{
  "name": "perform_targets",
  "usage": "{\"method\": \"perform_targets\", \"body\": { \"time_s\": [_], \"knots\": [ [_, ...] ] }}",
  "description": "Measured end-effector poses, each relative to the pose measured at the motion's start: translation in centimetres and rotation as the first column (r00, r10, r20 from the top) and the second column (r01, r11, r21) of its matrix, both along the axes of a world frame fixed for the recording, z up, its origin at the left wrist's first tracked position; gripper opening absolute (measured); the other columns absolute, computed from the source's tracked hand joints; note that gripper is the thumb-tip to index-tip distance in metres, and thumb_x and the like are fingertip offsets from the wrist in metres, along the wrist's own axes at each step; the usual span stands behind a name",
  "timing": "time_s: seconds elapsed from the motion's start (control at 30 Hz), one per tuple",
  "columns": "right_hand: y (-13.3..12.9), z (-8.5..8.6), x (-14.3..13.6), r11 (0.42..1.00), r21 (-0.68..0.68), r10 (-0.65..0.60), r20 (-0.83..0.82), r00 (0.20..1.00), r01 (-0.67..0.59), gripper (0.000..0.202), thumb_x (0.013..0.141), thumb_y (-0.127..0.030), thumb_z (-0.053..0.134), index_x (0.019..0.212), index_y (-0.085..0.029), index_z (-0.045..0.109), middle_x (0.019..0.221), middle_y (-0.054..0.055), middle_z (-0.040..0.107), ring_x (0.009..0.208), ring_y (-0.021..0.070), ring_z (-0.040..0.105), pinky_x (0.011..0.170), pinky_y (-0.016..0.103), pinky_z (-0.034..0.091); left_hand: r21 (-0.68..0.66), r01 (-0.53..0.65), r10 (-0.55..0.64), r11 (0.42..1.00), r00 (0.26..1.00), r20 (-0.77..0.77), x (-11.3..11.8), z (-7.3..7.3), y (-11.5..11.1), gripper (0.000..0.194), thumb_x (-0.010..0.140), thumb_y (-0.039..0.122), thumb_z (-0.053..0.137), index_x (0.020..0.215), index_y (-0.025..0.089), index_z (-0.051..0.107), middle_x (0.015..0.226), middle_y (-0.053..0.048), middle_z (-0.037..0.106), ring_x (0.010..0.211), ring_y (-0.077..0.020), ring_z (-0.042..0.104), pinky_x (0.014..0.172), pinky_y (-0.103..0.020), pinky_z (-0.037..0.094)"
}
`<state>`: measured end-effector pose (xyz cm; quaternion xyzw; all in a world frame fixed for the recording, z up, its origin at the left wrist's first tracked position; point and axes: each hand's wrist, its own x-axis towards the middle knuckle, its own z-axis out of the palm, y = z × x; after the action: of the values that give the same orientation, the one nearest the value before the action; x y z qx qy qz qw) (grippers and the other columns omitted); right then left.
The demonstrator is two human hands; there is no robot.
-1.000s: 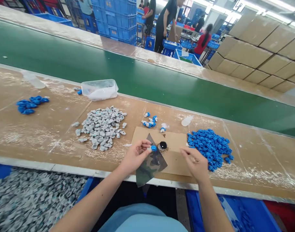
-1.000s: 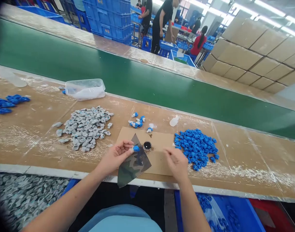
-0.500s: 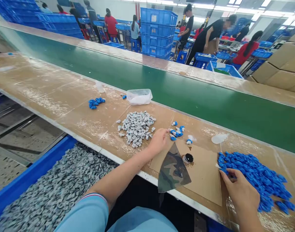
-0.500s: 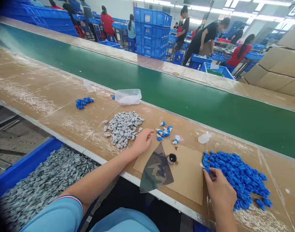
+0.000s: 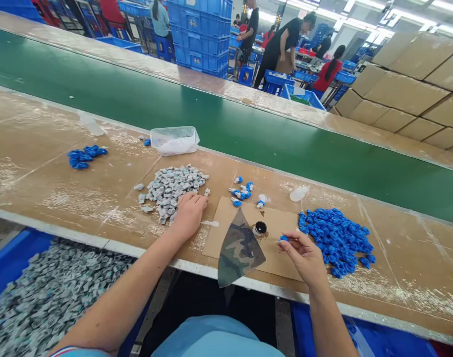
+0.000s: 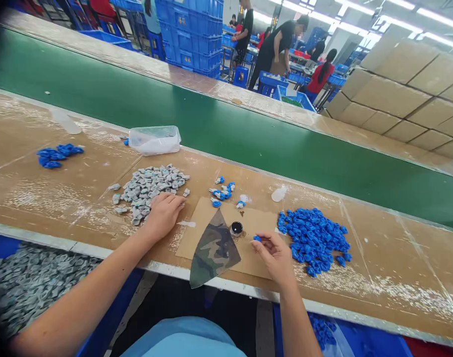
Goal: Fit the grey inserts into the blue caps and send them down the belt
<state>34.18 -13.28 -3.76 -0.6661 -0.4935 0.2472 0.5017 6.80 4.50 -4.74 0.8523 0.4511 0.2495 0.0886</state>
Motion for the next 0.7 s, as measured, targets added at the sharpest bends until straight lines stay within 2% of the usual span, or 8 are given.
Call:
{"method": "perform_targets", "body": {
  "time_s": [0.07,0.17,0.23,0.33,0.43,0.53,0.6,0.7],
  "knots": [
    [0.1,0.1,-0.4,0.999,0.031,0.027,0.013,1.000,-0.027,0.028,0.075,-0.047,0.069,0.090,-0.023,0.072,0.080,0.006,0.070,0.070,0.0170,0.067,0.062,0.030,0.058,-0.010,0.035,-0.034,0.999,0.988,0.150,0.2,0.3,-0.8,0.019,0.084,0.014,0.045,0.090,0.018,0.063,0.093,-0.010,0.066,0.093,-0.0245,0.056,0.084,-0.040,0.044],
    [0.5,0.5,-0.7,0.996,0.072,0.049,0.126,0.991,-0.058,0.023,0.078,-0.041,0.068,0.095,-0.026,0.074,0.086,0.006,0.072,0.077,0.0172,0.067,0.066,0.029,0.058,-0.152,0.137,-0.068,0.979,0.919,0.389,1.3,0.8,-3.2,0.018,0.085,0.018,0.047,0.092,0.019,0.064,0.093,-0.007,0.065,0.088,-0.0191,0.059,0.081,-0.033,0.048],
    [0.9,0.8,-0.8,0.997,0.062,0.040,0.203,0.978,-0.054,0.023,0.079,-0.037,0.067,0.097,-0.025,0.073,0.084,0.005,0.073,0.074,0.0172,0.068,0.066,0.030,0.058,-0.295,0.248,-0.063,0.923,0.852,0.520,2.5,0.8,-5.3,0.015,0.084,0.020,0.052,0.089,0.020,0.066,0.089,-0.006,0.065,0.083,-0.0169,0.060,0.077,-0.030,0.050],
    [1.5,1.2,-1.0,0.998,0.045,0.028,0.342,0.939,-0.046,0.019,0.079,-0.033,0.066,0.095,-0.025,0.073,0.082,0.004,0.074,0.070,0.0173,0.068,0.066,0.031,0.057,-0.457,0.394,0.010,0.798,0.749,0.662,4.6,0.0,-8.0,0.014,0.081,0.019,0.056,0.088,0.020,0.068,0.088,-0.005,0.067,0.084,-0.0166,0.062,0.078,-0.029,0.051],
    [1.9,1.3,-1.3,0.996,0.040,0.059,0.424,0.904,-0.083,0.017,0.082,-0.032,0.063,0.095,-0.028,0.074,0.085,0.003,0.074,0.071,0.0167,0.068,0.066,0.029,0.056,-0.559,0.468,0.137,0.684,0.670,0.729,6.0,-1.0,-9.5,0.014,0.079,0.021,0.059,0.089,0.018,0.068,0.086,-0.005,0.066,0.080,-0.0157,0.061,0.075,-0.028,0.052],
    [2.2,1.3,-1.5,0.994,0.040,0.070,0.442,0.894,-0.097,0.019,0.083,-0.030,0.062,0.097,-0.030,0.075,0.088,0.003,0.075,0.077,0.0168,0.069,0.066,0.027,0.056,-0.629,0.499,0.253,0.596,0.627,0.737,6.5,-1.7,-10.0,0.017,0.075,0.026,0.065,0.089,0.017,0.068,0.082,-0.004,0.063,0.074,-0.0142,0.059,0.071,-0.027,0.052],
    [2.3,1.2,-1.5,0.994,0.038,0.073,0.445,0.892,-0.100,0.019,0.083,-0.029,0.062,0.097,-0.030,0.075,0.090,0.002,0.074,0.080,0.0169,0.070,0.068,0.026,0.056,-0.647,0.506,0.288,0.570,0.614,0.735,6.6,-1.9,-9.9,0.019,0.074,0.028,0.067,0.088,0.016,0.068,0.081,-0.004,0.062,0.074,-0.0140,0.058,0.072,-0.027,0.052],
    [2.4,1.1,-1.5,0.995,0.017,0.079,0.454,0.888,-0.097,0.020,0.083,-0.028,0.062,0.099,-0.031,0.074,0.092,0.002,0.074,0.081,0.0168,0.070,0.067,0.026,0.055,-0.652,0.504,0.295,0.566,0.615,0.732,6.5,-1.9,-9.9,0.018,0.073,0.028,0.067,0.087,0.016,0.068,0.082,-0.004,0.062,0.073,-0.0135,0.058,0.071,-0.027,0.051]
  ]
}}
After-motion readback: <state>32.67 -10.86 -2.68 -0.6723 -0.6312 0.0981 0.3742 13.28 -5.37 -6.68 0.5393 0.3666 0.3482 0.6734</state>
